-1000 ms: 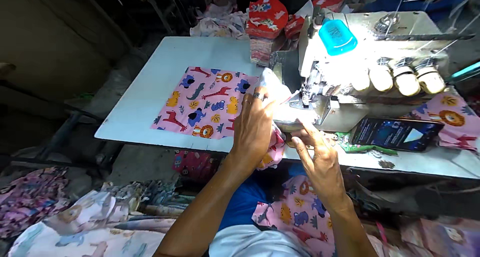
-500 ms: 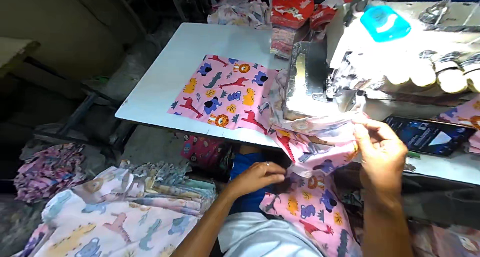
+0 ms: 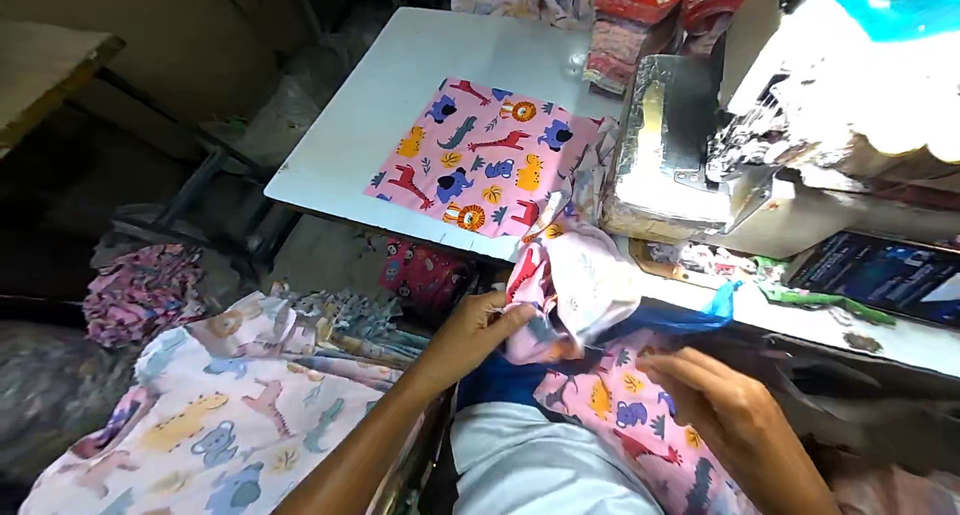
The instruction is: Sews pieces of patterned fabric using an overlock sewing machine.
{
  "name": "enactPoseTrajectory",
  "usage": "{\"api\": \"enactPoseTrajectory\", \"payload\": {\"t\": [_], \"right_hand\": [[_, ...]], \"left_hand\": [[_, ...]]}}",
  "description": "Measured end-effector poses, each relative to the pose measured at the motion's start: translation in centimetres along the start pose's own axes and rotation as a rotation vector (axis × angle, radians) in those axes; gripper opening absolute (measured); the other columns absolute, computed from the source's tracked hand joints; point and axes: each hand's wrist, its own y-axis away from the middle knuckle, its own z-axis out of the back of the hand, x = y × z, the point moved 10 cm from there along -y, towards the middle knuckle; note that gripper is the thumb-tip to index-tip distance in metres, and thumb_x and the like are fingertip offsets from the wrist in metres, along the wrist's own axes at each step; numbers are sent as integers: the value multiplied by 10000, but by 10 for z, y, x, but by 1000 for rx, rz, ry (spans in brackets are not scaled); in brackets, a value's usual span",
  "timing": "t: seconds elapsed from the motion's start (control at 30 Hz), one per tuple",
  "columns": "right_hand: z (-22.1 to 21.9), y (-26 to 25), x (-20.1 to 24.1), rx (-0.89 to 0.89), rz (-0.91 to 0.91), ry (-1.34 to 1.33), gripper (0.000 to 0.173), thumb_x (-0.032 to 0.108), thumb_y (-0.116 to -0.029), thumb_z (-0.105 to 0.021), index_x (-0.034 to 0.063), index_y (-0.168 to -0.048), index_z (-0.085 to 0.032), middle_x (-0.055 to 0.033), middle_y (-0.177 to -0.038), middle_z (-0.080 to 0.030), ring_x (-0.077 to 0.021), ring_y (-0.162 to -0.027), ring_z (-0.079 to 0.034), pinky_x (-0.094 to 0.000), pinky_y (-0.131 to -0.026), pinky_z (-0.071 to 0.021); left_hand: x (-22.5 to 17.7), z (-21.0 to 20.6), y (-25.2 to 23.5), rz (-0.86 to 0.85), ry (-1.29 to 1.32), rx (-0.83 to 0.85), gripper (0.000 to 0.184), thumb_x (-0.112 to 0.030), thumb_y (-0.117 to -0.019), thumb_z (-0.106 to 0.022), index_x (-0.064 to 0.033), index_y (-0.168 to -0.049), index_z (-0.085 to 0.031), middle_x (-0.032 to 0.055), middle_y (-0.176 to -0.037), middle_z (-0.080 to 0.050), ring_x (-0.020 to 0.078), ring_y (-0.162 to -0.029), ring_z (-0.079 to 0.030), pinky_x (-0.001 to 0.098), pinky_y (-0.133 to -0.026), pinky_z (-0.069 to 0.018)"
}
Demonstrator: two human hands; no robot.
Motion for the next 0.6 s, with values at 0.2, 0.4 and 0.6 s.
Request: {"api": "enactPoseTrajectory", "payload": {"t": [0.2, 0.4, 0.6], "right_hand": [[-29, -77, 100, 152, 437, -68, 404, 2, -1020, -492, 191, -1336, -658, -16, -1324, -692, -179, -771, -724, -349, -560, -552], [-32, -114, 102, 170, 531, 190, 146, -18, -912, -653, 76, -969, -750, -107, -851, -664, -270, -595, -638, -417, -467, -498], [32, -116, 75, -104, 396, -84, 167, 177, -985, -577, 52, -958, -683, -69, -1063, -667, -96, -791, -605, -245, -642, -499]], "left_hand": [[-46, -27, 20, -340, -332, 170, 363, -318, -1041, -583, -12, -895, -711, 61, -739, -653, 54, -680, -576, 194, -670, -471], [-29, -15, 43, -274, -151, 261, 295, -294, -960, -716, -22, -848, -688, -25, -690, -616, -70, -641, -517, 94, -596, -407], [48, 30, 56, 174, -422, 62, 281, -237, -975, -674, 29, -898, -727, 100, -711, -659, 141, -581, -593, 359, -590, -527]]}}
